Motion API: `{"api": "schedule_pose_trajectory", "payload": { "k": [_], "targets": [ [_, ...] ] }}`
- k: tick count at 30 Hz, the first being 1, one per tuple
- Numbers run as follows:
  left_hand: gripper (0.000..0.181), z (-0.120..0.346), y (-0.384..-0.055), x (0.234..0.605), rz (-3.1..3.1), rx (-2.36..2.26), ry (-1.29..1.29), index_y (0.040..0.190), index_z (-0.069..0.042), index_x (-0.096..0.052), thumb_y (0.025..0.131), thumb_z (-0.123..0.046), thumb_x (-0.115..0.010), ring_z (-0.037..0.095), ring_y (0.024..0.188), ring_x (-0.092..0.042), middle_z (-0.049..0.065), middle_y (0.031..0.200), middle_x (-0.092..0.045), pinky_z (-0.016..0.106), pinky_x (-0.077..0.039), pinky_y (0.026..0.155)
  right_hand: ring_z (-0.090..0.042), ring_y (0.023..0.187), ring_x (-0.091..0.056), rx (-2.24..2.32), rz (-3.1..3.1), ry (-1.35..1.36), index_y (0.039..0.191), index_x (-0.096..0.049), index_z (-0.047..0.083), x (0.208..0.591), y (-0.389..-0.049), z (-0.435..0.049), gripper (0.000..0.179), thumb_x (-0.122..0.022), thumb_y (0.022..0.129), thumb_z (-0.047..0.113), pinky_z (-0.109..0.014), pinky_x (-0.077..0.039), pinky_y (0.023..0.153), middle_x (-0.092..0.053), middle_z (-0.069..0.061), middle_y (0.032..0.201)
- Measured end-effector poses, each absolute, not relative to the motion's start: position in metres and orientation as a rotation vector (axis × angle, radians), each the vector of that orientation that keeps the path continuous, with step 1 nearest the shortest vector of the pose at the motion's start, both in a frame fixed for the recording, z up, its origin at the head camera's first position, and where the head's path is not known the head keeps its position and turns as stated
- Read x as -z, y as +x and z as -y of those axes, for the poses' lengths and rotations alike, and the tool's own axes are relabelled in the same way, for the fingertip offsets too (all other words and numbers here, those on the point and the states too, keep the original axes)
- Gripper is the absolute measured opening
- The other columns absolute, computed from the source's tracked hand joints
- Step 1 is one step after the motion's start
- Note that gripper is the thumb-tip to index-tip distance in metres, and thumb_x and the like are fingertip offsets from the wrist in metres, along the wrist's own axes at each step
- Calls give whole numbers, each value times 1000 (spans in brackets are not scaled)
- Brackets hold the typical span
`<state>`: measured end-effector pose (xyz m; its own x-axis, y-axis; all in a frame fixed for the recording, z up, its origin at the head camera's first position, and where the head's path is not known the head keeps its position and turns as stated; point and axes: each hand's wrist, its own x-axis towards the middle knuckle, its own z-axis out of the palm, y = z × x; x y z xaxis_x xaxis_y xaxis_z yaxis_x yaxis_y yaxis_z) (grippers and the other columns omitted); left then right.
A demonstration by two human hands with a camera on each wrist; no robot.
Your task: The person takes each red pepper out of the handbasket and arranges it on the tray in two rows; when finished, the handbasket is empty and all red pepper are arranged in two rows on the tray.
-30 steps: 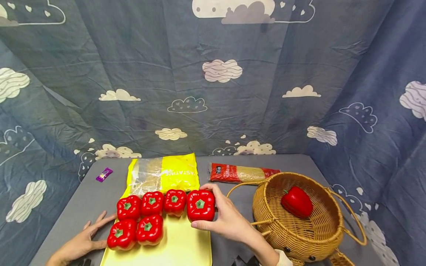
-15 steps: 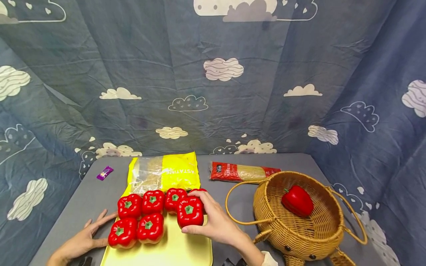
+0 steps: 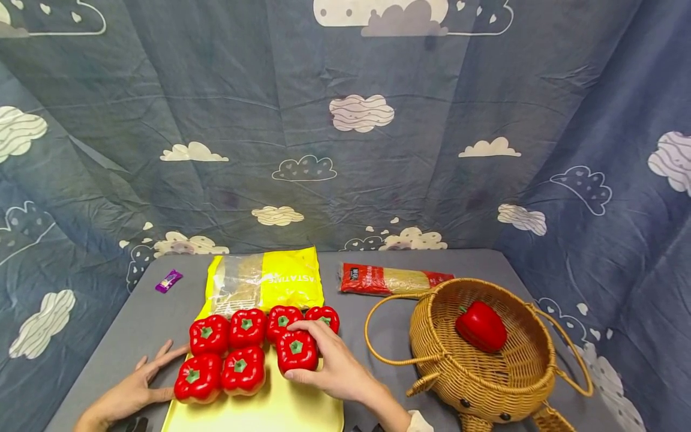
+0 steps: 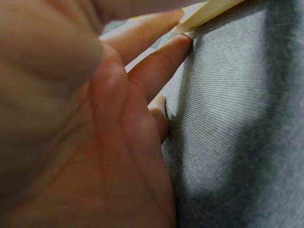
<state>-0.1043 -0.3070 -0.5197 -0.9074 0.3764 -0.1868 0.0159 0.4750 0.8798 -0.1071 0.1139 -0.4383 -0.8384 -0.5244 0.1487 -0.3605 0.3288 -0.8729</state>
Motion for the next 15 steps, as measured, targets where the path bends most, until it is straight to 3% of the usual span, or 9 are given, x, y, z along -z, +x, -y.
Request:
{"api": "schedule_pose_trajectory", "payload": {
  "k": [5,11,13,15],
  "targets": [
    [77,307,-105,518,-2366,-1413,334,150,-4,-43,83,-18,-80,-41,112,-2,37,159,-16,74,27,104,-13,111,-61,1530,-2475,-839,138,-53,22,443,-107,-110,66,-85,81,33,-29,-56,91,-57,8,131],
    [78,307,-103,517,-2344,-1422,315,150,-2,-42,84,-17,-79,-38,119,5,37,160,-13,74,28,104,-11,112,-57,1506,-2542,-904,137,-57,21,446,-107,-107,66,-86,79,34,-29,-55,92,-57,8,133],
    [78,306,-103,517,-2335,-1431,306,150,-2,-42,83,-17,-79,-23,137,12,37,160,-13,74,28,104,-12,112,-57,1491,-2555,-907,137,-57,22,447,-106,-106,66,-85,79,36,-30,-54,93,-58,7,133],
    [78,306,-103,516,-2329,-1433,299,150,-2,-42,83,-16,-79,5,151,18,37,160,-14,74,28,104,-12,111,-58,1494,-2538,-895,138,-57,22,447,-106,-105,65,-84,81,37,-29,-54,91,-58,5,133]
  ]
}}
